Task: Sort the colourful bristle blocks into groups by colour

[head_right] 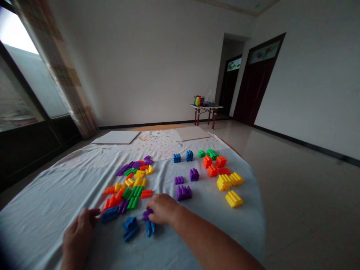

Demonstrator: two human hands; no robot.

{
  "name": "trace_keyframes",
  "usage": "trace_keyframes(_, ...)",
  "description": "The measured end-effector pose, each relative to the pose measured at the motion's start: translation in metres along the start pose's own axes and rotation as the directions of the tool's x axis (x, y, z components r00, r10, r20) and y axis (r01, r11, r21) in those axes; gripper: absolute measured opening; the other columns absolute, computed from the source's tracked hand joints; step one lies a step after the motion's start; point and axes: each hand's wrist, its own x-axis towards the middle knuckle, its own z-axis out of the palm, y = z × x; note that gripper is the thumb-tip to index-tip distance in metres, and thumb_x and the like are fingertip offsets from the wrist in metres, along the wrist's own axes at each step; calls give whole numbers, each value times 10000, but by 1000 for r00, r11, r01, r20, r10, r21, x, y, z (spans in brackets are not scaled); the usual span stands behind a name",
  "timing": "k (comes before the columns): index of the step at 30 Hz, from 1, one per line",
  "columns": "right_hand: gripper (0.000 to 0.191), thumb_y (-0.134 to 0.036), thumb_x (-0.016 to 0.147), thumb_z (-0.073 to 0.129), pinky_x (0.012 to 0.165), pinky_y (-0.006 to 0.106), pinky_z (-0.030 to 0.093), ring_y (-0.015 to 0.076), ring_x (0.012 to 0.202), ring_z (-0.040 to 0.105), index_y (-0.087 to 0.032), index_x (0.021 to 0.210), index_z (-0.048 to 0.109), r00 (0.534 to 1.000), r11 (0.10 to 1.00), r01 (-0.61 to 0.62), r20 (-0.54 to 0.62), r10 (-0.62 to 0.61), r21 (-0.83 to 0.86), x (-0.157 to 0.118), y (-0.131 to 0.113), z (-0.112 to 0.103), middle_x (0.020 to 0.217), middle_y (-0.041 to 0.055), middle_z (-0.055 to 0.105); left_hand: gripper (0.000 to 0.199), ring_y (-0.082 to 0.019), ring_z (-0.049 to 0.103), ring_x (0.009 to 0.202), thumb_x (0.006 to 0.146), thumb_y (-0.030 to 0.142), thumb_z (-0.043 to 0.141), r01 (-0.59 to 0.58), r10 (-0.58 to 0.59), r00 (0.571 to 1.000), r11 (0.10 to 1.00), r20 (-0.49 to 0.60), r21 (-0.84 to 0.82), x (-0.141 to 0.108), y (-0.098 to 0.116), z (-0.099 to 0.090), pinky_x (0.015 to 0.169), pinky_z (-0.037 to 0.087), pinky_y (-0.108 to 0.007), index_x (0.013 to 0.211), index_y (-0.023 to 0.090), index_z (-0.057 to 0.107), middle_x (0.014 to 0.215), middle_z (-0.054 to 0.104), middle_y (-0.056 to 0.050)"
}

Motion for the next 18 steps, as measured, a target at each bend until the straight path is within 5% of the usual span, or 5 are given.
trace_keyframes(6, 456, -244, 676, 650, 806, 291, 469, 198, 862, 611, -172, 1125, 611, 958, 987, -47, -273, 89, 157, -19, 0, -12, 913, 68, 665, 470, -200, 549, 572, 738, 573, 403, 32, -32, 999, 999, 6, -1, 5, -8, 0, 555, 410, -323, 768, 179, 658, 575, 605, -20)
trace_keyframes(14, 463, -281, 727, 597, 691, 279, 504, 151, 709, 603, -123, 1158, 534, 694, 805, -269, -473, 543, 529, -75, 65, -39, 822, 44, 631, 501, -200, 549, 596, 736, 593, 379, 35, -36, 999, 999, 19, 18, 1, -1, -1, 561, 406, -320, 773, 176, 653, 601, 602, -23)
trace_keyframes(18, 450, -297, 719, 590, 684, 284, 497, 164, 700, 618, -103, 1122, 551, 633, 757, -373, -450, 630, 536, -82, 95, -30, 764, 37, 636, 499, -201, 551, 608, 724, 594, 390, 29, -29, 1000, 1000, 11, 9, 3, -2, 0, 569, 408, -317, 770, 173, 652, 600, 598, -26)
